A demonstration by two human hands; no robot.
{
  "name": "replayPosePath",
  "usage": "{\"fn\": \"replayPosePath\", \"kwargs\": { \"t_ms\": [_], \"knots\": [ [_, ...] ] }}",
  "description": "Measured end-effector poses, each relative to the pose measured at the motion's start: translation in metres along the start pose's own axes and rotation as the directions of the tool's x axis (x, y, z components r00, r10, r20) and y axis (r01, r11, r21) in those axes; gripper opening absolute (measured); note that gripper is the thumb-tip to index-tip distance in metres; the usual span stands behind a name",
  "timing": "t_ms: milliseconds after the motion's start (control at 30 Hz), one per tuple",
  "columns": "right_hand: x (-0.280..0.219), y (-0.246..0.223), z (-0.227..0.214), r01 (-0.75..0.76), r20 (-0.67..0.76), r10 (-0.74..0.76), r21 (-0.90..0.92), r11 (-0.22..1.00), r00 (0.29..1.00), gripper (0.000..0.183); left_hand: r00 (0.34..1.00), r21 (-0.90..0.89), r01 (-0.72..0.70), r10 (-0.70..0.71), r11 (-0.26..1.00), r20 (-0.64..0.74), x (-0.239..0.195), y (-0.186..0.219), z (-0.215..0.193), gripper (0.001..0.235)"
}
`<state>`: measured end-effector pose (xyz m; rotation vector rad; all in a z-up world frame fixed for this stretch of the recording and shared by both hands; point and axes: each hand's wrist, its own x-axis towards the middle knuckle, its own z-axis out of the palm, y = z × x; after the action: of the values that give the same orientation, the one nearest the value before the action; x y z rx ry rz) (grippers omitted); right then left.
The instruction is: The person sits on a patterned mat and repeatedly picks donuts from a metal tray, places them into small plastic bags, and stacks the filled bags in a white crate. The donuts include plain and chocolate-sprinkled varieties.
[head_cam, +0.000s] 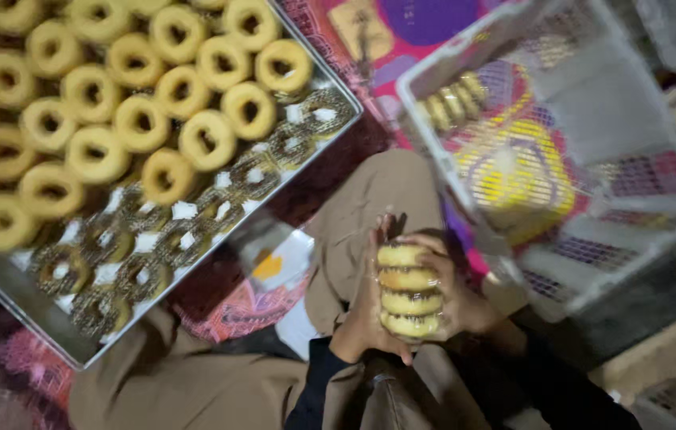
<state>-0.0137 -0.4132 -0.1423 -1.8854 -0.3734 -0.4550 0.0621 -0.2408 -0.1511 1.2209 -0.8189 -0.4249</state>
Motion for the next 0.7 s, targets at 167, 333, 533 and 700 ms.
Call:
{"fn": "replayPosePath", "kwargs": {
  "t_ms": [167, 333, 533, 700],
  "knots": [
    [0.005, 0.071, -0.126, -0.251, -0.184, 0.173, -0.643, 0.723, 0.968, 0.047, 0.988, 0.152, 0.133, -0.143, 0.979, 0.053, 0.022, 0.000, 0.008, 0.127],
    [0.064, 0.207, -0.228, -0.591, -0.573, 0.180, -0.697, 0.406, 0.800, 0.088, 0.943, 0.251, 0.315, -0.273, 0.915, -0.188, 0.005, -0.002, -0.015, 0.103],
    [0.079, 0.331, -0.236, -0.706, -0.639, 0.302, -0.653, 0.272, 0.707, 0.091, 0.832, 0.167, 0.470, -0.371, 0.867, -0.413, -0.049, -0.011, -0.053, 0.094],
    [0.073, 0.360, -0.236, -0.762, -0.640, 0.454, -0.630, 0.153, 0.620, 0.097, 0.763, 0.164, 0.513, -0.361, 0.842, -0.536, -0.077, -0.020, -0.063, 0.090]
  ]
}}
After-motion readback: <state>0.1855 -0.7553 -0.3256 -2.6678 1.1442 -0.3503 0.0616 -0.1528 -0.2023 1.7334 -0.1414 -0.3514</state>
